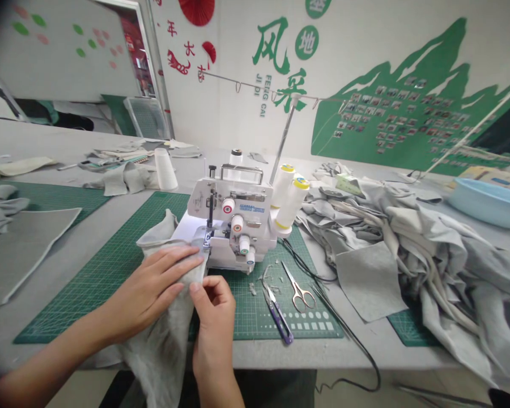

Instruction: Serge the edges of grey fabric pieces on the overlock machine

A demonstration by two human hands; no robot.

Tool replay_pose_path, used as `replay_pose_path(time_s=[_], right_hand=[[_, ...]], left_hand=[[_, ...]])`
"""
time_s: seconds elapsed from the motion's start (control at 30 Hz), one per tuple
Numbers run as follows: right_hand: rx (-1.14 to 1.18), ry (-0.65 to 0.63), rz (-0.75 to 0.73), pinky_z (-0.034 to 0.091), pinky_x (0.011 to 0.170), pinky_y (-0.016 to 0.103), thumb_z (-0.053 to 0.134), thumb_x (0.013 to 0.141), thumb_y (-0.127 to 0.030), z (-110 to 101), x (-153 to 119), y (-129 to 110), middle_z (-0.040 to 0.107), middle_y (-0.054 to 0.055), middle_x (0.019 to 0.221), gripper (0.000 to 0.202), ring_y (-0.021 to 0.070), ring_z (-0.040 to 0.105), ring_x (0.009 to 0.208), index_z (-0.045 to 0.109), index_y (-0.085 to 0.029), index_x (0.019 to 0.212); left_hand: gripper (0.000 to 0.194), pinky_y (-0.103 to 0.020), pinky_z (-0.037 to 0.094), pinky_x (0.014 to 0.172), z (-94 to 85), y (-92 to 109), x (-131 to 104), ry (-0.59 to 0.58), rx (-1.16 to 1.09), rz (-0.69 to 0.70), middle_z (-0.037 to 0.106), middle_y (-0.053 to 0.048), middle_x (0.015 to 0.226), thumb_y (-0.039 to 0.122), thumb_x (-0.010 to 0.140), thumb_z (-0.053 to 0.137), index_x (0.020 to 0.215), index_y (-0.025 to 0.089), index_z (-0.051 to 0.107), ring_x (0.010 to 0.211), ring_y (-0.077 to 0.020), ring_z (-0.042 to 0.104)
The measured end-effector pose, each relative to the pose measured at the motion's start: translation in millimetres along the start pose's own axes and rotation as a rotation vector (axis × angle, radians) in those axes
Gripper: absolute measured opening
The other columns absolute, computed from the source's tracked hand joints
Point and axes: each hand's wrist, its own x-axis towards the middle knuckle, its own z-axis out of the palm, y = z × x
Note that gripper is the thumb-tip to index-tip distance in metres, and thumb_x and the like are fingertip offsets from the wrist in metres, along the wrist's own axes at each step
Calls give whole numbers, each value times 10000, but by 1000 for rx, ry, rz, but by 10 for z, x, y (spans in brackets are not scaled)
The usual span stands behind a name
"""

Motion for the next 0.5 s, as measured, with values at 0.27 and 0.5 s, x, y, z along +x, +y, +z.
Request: replay_pose_path(time_s=[0.27, 0.5], right_hand=[[-88, -27, -71, 356, 536, 201, 782, 776, -404, -73, -24, 270, 481, -67, 636, 313, 95, 408, 575, 560, -192, 714], [-235, -181, -92, 335, 531, 216, 728, 806, -429, -96, -28, 299, 466, -57, 598, 308, 101, 392, 556, 601, -178, 679]], left_hand=[[451, -476, 346, 1159, 7, -58, -36, -10, 12, 58, 458, -60, 1524, 261, 981, 468, 1430, 274, 508, 1387, -289, 396], [439, -501, 354, 1159, -12, -118, -14, 2, -27, 56, 481, -62, 1512, 246, 981, 456, 1414, 284, 521, 1383, -294, 412]])
